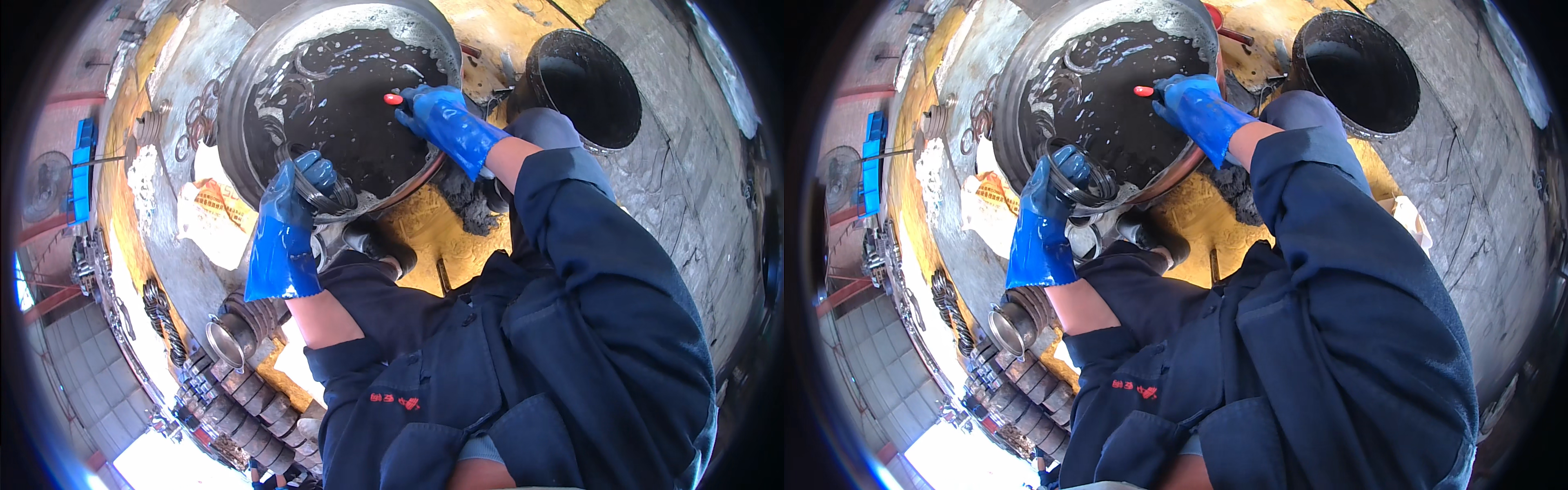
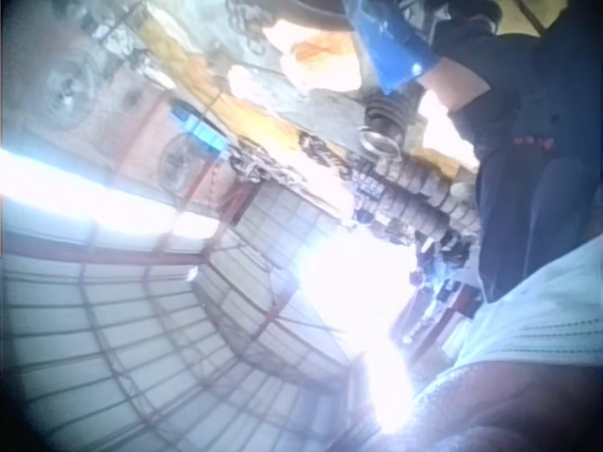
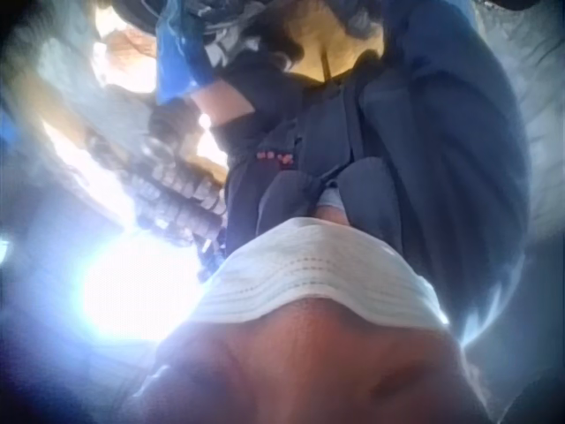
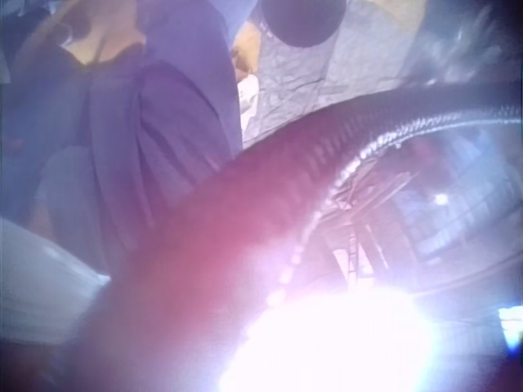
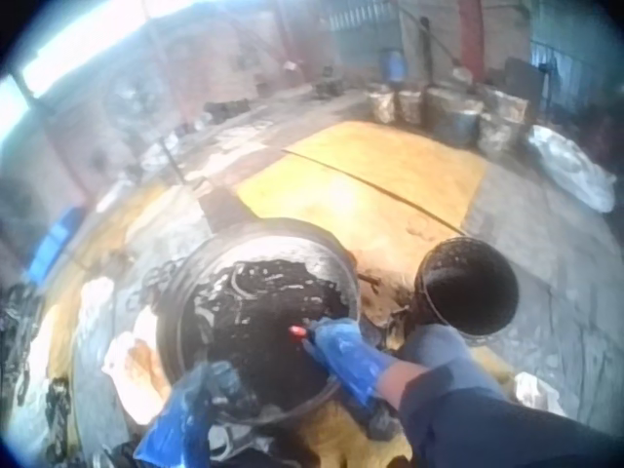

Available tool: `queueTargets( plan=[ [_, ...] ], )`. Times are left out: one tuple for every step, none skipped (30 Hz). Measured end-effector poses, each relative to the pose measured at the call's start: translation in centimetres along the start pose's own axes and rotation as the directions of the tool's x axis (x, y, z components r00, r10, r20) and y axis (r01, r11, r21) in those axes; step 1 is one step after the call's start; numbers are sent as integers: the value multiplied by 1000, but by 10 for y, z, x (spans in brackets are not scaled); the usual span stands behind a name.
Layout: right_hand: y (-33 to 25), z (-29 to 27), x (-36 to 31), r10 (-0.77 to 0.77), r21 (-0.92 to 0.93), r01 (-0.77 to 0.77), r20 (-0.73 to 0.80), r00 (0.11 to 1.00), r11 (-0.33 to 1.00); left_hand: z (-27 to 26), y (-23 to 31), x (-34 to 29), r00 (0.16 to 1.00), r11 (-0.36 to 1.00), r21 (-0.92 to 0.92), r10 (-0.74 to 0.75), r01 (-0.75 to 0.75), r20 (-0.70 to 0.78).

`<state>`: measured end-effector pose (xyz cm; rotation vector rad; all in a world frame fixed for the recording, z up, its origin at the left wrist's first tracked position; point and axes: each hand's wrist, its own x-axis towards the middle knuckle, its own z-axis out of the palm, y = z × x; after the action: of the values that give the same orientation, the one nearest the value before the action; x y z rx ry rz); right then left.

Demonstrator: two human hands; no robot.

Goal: The person washes metal rings in a basin of dark liquid using a brush, then moves some of them to a bucket and continues cleaning parts by hand.

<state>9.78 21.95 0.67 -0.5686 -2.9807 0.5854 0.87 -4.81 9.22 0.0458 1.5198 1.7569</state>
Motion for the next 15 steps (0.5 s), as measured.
queueTargets(
  plan=[
    [2, 1, 1, 19, -2, -19, -9, 1000, 1000, 5, 0, -2, 1000, 1000, -21, 10, -10, 6],
    [5, 2, 2, 32, -1, -32, -10, 999, 999, 7, -2, -4, 1000, 1000, -16, 2, -2, 16],
    [4, -1, 5, 31, -24, -30, 61, 998, 999, 7, -2, -7, 994, 996, 50, 70, -74, 78],
    [3, -4, 7, 32, -46, -26, 132, 991, 999, 8, -2, -8, 980, 983, 110, 133, -149, 146],
    [3, -7, 7, 38, -45, -33, 130, 991, 998, 10, -3, -7, 980, 983, 113, 129, -147, 151],
    [1, -9, 8, 28, -35, -23, 165, 986, 999, 14, -4, -7, 994, 997, -5, 72, -72, 87],
    [0, -10, 8, 18, -24, -13, 199, 980, 1000, 18, -5, -8, 1000, 992, -127, 7, -3, 29],
    [-2, -10, 8, 21, -21, -17, 198, 980, 1000, 21, -5, -10, 1000, 992, -123, 5, -1, 30],
    [-1, -10, 6, 15, -11, -13, 167, 986, 1000, 29, -2, -12, 998, 992, -124, -2, 9, 60],
    [0, -10, 5, 9, -1, -9, 136, 991, 1000, 33, -1, -14, 996, 992, -125, -8, 19, 88],
    [1, -9, 5, 17, 0, -17, 138, 990, 1000, 34, -2, -13, 996, 992, -122, -15, 26, 93],
    [1, -8, 6, 11, 3, -11, 138, 990, 1000, 32, -4, -12, 995, 999, -37, 15, -11, 99],
    [2, -6, 6, 4, 6, -5, 138, 990, 1000, 30, -6, -11, 993, 998, 48, 44, -49, 108],
    [2, -5, 5, 10, 9, -11, 139, 990, 1000, 28, -8, -10, 990, 987, 132, 72, -88, 120],
    [2, -5, 5, 10, 15, -12, 139, 990, 1000, 28, -8, -10, 986, 968, 214, 101, -129, 135]
  ],
)
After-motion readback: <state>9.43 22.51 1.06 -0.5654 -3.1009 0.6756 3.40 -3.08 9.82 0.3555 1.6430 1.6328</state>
